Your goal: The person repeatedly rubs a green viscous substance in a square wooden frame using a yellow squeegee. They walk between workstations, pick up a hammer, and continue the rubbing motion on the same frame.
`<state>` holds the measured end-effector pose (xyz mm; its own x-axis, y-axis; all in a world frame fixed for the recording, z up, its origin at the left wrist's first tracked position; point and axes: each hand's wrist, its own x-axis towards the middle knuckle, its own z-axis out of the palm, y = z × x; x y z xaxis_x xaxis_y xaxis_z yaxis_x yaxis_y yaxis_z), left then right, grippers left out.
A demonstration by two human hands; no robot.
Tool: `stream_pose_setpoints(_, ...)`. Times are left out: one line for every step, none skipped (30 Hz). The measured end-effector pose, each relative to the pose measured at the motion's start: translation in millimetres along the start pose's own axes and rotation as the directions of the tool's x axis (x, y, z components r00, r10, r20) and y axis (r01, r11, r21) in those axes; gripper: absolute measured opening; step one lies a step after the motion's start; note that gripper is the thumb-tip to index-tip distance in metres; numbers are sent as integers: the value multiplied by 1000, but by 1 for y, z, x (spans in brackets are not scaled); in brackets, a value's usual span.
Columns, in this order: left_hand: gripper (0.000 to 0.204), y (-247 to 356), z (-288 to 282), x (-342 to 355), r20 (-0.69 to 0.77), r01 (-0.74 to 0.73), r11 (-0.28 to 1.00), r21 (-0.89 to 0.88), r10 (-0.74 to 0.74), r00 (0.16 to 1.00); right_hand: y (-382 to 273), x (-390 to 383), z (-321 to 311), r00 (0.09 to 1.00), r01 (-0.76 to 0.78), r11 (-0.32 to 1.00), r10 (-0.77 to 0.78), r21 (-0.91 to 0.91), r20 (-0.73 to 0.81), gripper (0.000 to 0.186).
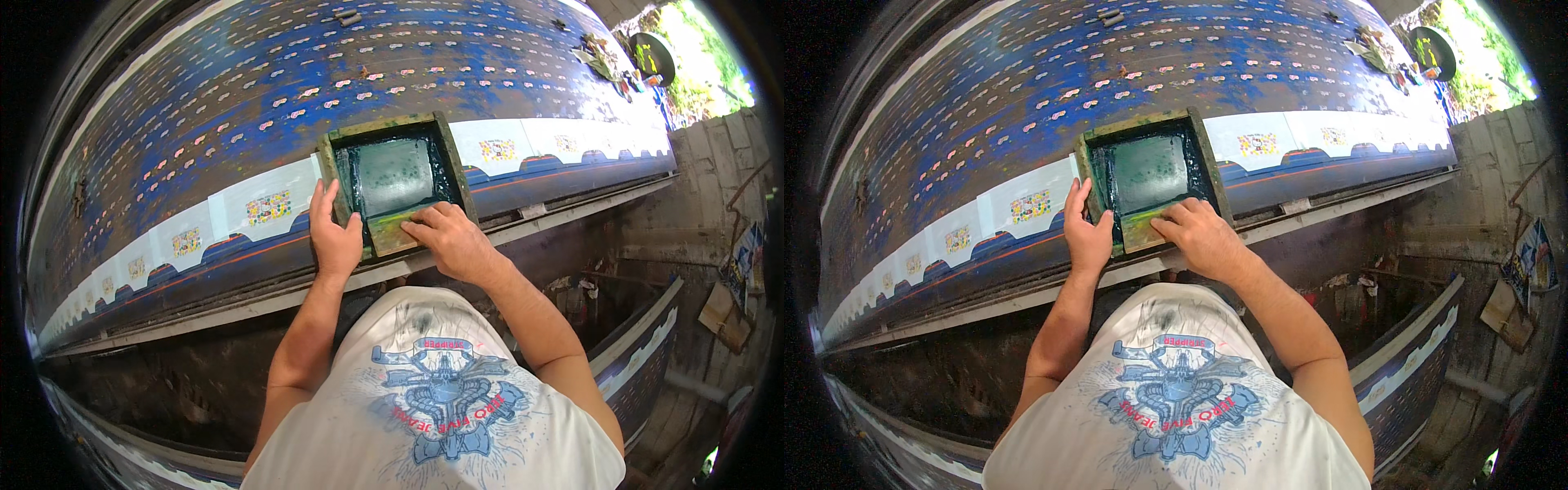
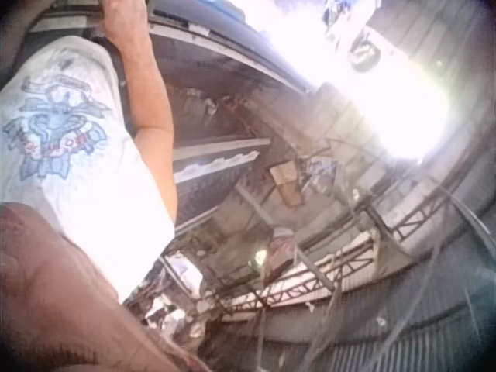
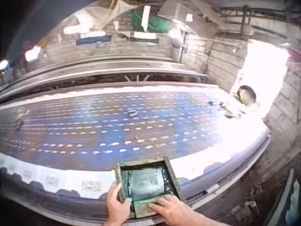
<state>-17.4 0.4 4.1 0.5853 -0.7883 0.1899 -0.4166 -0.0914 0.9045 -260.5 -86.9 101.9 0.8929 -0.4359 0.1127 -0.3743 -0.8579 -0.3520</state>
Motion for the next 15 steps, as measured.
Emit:
stream_pose_setpoints(68, 4, 4, 1, -16, 76, 988, -134, -79, 997, -1, -3, -1, 1000, -15, 998, 15, 61, -4, 39)
stream_pose_setpoints(68, 1, 6, 0, -14, 81, 986, -144, -83, 996, -3, -8, -3, 1000, -29, 992, 30, 121, -7, 38)
stream_pose_setpoints(67, -4, 9, 0, -11, 85, 984, -154, -88, 996, -3, -13, -5, 999, -42, 983, 45, 181, -10, 36)
stream_pose_setpoints(67, -5, 9, 2, -8, 86, 984, -157, -88, 996, -1, -18, -5, 995, -57, 983, 70, 173, -68, 37)
stream_pose_setpoints(65, -5, 10, 4, -11, 89, 986, -140, -91, 996, 3, -25, -6, 988, -72, 984, 94, 165, -125, 38)
stream_pose_setpoints(63, -4, 11, 3, -15, 92, 988, -124, -94, 995, 8, -31, -6, 976, -89, 983, 117, 158, -182, 39)
stream_pose_setpoints(62, -2, 13, 3, -14, 93, 990, -105, -95, 995, 14, -37, -5, 948, -139, 975, 181, 171, -262, 38)
stream_pose_setpoints(60, -1, 13, 3, -21, 98, 983, -153, -103, 994, 20, -42, -4, 909, -188, 964, 243, 187, -339, 37)
stream_pose_setpoints(58, -1, 11, 3, -28, 104, 974, -200, -111, 993, 27, -47, -3, 859, -235, 950, 303, 207, -412, 36)
stream_pose_setpoints(57, 1, 12, 3, -30, 108, 962, -250, -119, 992, 34, -52, 0, 838, -248, 908, 376, 338, -396, 36)
stream_pose_setpoints(55, 11, 13, 5, -24, 129, 935, -330, -145, 989, 43, -59, 2, 814, -258, 850, 447, 459, -371, 35)
stream_pose_setpoints(51, 20, 16, 6, -32, 119, 931, -346, -139, 990, 52, -66, 3, 789, -260, 777, 513, 573, -337, 35)
stream_pose_setpoints(48, 26, 17, 7, -38, 93, 934, -344, -113, 993, 61, -68, 2, 802, -200, 732, 504, 652, -320, 36)
stream_pose_setpoints(45, 32, 22, 9, -45, 67, 938, -341, -88, 995, 68, -74, -2, 806, -191, 729, 499, 657, -319, 36)
stream_pose_setpoints(44, 40, 32, 10, -38, 50, 936, -349, -67, 997, 76, -81, -6, 810, -183, 727, 493, 661, -319, 36)
